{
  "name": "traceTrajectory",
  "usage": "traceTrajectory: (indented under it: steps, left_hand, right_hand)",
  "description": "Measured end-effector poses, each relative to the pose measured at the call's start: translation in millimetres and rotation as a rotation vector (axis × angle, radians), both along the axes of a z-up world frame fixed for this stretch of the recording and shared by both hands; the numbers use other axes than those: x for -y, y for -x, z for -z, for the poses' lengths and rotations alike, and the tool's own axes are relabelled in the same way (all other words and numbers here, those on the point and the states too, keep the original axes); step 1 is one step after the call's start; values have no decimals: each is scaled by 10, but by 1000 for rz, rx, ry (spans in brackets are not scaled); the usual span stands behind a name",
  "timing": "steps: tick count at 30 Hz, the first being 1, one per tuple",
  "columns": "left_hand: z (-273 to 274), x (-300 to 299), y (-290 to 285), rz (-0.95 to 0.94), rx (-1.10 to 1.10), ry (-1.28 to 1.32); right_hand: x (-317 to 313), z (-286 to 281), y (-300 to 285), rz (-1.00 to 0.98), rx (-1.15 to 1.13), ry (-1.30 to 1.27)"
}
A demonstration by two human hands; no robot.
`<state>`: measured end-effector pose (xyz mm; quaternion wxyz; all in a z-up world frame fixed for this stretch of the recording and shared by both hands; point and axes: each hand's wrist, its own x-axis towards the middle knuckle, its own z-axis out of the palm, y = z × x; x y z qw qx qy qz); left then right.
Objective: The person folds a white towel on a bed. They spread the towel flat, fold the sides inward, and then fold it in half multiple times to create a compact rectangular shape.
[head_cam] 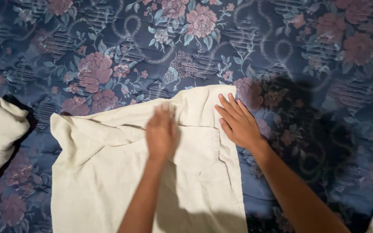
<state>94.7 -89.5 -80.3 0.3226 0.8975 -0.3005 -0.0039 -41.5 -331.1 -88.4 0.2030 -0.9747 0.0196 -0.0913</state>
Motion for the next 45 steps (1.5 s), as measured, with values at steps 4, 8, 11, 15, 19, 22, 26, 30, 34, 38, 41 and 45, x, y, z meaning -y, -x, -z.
traceTrajectory:
  steps: [4, 8, 11, 15, 19, 22, 26, 30, 34, 38, 41, 45]
  left_hand:
    - [435, -274, -478, -115, 65, -196]
    - [660, -271, -702, -161, 116, -232]
    - [637, -124, -776, -185, 83, -213]
    - [626, 43, -921, -215, 100, -106]
    - [651, 106, -1060, -229, 84, -85]
    - [724, 89, -1175, -336, 70, -71]
    - [679, 21, -1179, -344, 71, -100]
    - [336, 66, -890, -156, 140, -108]
    - [343, 160, -310, 71, 65, -34]
    - [350, 258, 121, 175, 0, -124]
    - [481, 308, 171, 214, 13, -232]
    - [549, 328, 133, 214, 26, -332]
  right_hand:
    - [-84, 112, -110, -15, -19, -18]
    - [-111, 235, -145, 33, -77, 27]
    - [-112, 239, -143, 48, -96, 22]
    - [-147, 246, -158, 73, -70, 9]
    - [-166, 253, -168, 90, -47, -9]
    - [-154, 296, -188, 96, -51, -1]
    - [-144, 344, -197, 100, -30, -21]
    - [-159, 303, -207, 106, -25, -22]
    - [-150, 311, -209, 112, -28, -32]
    - [-143, 344, -199, 113, -66, -13]
    - [-137, 311, -202, 115, -62, -26]
    - [-132, 239, -203, 102, -66, -85]
